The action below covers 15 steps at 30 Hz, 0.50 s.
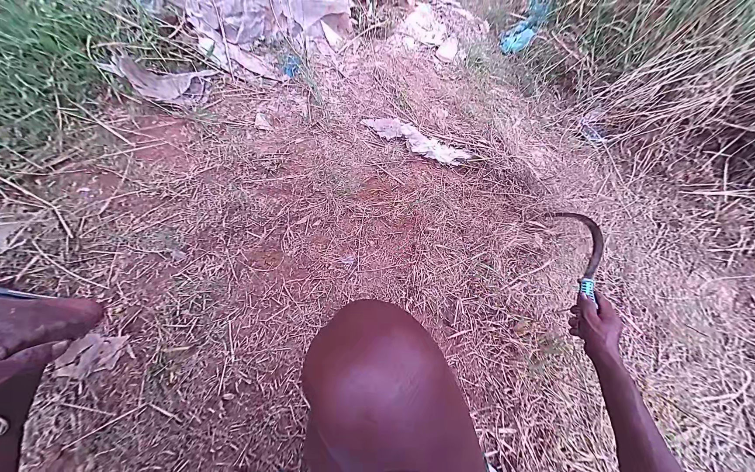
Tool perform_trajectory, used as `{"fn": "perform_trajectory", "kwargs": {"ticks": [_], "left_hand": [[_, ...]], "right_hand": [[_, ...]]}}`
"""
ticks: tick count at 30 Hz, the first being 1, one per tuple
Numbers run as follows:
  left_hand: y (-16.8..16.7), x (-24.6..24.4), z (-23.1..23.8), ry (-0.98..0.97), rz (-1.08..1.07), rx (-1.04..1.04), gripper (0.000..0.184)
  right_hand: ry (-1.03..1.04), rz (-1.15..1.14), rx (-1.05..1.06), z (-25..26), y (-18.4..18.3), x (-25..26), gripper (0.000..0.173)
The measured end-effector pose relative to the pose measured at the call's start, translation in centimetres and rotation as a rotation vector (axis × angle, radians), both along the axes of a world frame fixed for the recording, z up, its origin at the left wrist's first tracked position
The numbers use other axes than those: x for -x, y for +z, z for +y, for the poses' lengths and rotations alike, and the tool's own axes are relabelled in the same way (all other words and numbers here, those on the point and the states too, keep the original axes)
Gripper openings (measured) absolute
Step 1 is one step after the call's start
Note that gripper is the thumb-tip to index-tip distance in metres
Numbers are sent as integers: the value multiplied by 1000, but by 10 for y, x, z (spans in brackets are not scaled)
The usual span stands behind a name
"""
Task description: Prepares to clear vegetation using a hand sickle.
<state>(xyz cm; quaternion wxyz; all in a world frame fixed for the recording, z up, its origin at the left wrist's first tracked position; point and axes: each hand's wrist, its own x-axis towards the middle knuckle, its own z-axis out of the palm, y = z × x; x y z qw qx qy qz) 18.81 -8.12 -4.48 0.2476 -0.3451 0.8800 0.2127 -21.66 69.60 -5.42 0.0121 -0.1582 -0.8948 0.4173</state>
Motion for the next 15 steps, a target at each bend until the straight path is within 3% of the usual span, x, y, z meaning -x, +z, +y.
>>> {"fn": "perform_trajectory", "kwargs": {"ticks": [4,7,10,15], "left_hand": [[7,5,1,-53,12,-35,32],[-20,-12,-22,-138,133,-66,31],[-34,-20,-32,-100,163,-80,30],[-11,-11,-14,-86,190,-85,27]], "right_hand": [[155,86,80,-29,-4,-31,51],[318,91,114,-65,-14,-45,49],[475,26,137,-104,-22,-49,48],[633,-56,-100,-137,-29,-18,45]]}}
